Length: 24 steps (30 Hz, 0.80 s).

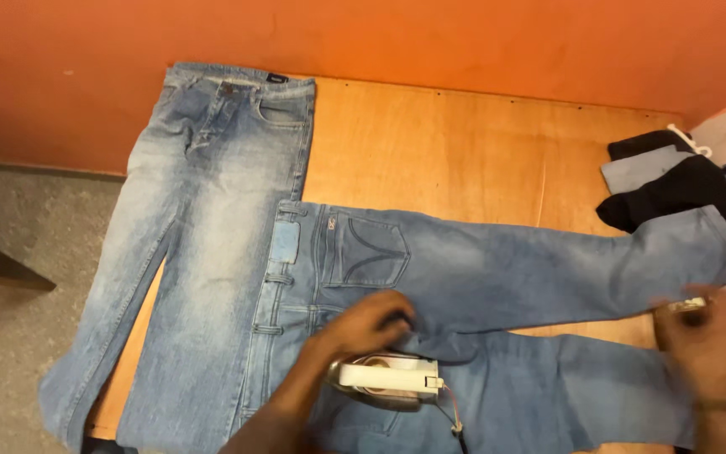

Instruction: The person irons a pair of light blue jeans laid out on a wooden table. They use a white iron to smooth the fabric, moving it across the legs and waist area while holding the jeans in place with their left hand. The person adjusts the jeans' position several times to reach different sections.

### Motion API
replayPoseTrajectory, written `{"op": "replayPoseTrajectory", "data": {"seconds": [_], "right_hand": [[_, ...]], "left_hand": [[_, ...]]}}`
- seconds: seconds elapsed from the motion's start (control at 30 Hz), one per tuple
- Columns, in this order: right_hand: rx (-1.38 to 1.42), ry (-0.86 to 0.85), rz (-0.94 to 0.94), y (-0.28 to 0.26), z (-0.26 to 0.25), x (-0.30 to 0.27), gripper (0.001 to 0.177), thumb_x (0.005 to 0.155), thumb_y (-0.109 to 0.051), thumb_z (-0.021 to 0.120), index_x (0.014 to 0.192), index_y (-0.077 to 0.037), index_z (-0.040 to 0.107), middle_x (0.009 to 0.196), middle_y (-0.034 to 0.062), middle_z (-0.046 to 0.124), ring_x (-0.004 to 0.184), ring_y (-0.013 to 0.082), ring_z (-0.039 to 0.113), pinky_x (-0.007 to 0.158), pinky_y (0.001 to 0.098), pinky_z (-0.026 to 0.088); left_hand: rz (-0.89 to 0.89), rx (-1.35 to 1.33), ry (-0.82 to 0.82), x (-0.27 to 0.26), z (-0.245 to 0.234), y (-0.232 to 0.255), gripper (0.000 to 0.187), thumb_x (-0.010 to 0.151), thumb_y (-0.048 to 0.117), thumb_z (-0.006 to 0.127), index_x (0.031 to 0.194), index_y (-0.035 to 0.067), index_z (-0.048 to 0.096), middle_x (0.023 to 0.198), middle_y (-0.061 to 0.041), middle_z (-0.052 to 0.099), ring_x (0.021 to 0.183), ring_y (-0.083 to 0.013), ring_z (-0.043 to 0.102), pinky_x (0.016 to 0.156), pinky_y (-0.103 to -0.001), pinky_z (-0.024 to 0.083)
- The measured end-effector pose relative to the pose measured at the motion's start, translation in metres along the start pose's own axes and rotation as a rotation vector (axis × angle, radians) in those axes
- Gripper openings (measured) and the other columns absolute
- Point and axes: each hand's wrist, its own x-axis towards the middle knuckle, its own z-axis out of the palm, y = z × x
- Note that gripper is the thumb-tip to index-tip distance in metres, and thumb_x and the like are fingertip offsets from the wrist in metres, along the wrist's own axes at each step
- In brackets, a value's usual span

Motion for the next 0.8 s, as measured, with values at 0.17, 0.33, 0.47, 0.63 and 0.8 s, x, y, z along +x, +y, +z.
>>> {"op": "replayPoseTrajectory", "data": {"seconds": [0.17, 0.33, 0.47, 0.63, 0.8], "right_hand": [[0.485, -0.964, -0.442, -0.188, 0.044, -0.138, 0.068, 0.077, -0.040, 0.086, 0.134, -0.013, 0.062, 0.135, 0.0107, 0.062, 0.125, 0.0261, 0.058, 0.104, 0.0393, 0.048], [0.331, -1.000, -0.828, -0.285, 0.088, -0.188, 0.052, 0.093, -0.035, 0.074, 0.134, -0.007, 0.059, 0.128, 0.0135, 0.059, 0.120, 0.0324, 0.057, 0.100, 0.0437, 0.049], [0.240, -1.172, -0.630, -0.276, 0.088, -0.183, 0.059, 0.087, -0.026, 0.073, 0.140, -0.009, 0.053, 0.131, 0.0144, 0.056, 0.114, 0.0356, 0.061, 0.092, 0.0468, 0.052], [0.478, -0.854, -0.783, -0.236, 0.058, -0.160, 0.056, 0.087, -0.017, 0.073, 0.140, -0.010, 0.060, 0.124, 0.0160, 0.074, 0.109, 0.0311, 0.074, 0.094, 0.0416, 0.058], [0.475, -0.871, -0.475, -0.205, 0.022, -0.069, 0.058, 0.087, -0.035, 0.071, 0.140, -0.014, 0.061, 0.121, 0.0090, 0.077, 0.105, 0.0238, 0.077, 0.090, 0.0371, 0.062]], "left_hand": [[-0.467, 0.055, 0.381, -0.084, -0.061, -0.025, 0.016, 0.096, 0.017, 0.067, 0.109, 0.008, 0.070, 0.100, -0.004, 0.070, 0.086, -0.0151, 0.066, 0.076, -0.028, 0.055], [-0.512, -0.219, 0.577, -0.161, -0.050, -0.066, 0.016, 0.097, 0.013, 0.067, 0.110, 0.003, 0.069, 0.098, -0.002, 0.071, 0.093, -0.0096, 0.066, 0.083, -0.025, 0.053], [-0.480, -0.338, 0.687, -0.172, -0.028, -0.080, 0.017, 0.098, 0.013, 0.067, 0.112, 0.003, 0.069, 0.096, -0.001, 0.070, 0.090, -0.0107, 0.065, 0.082, -0.026, 0.052], [-0.430, -0.135, 0.682, -0.143, 0.008, -0.037, 0.017, 0.096, 0.014, 0.068, 0.109, 0.004, 0.071, 0.097, -0.004, 0.074, 0.089, -0.0136, 0.069, 0.081, -0.027, 0.055], [-0.011, 0.300, 0.163, -0.087, 0.061, 0.028, 0.037, 0.087, 0.015, 0.072, 0.122, 0.006, 0.067, 0.128, -0.016, 0.060, 0.124, -0.0380, 0.053, 0.107, -0.049, 0.045]]}}
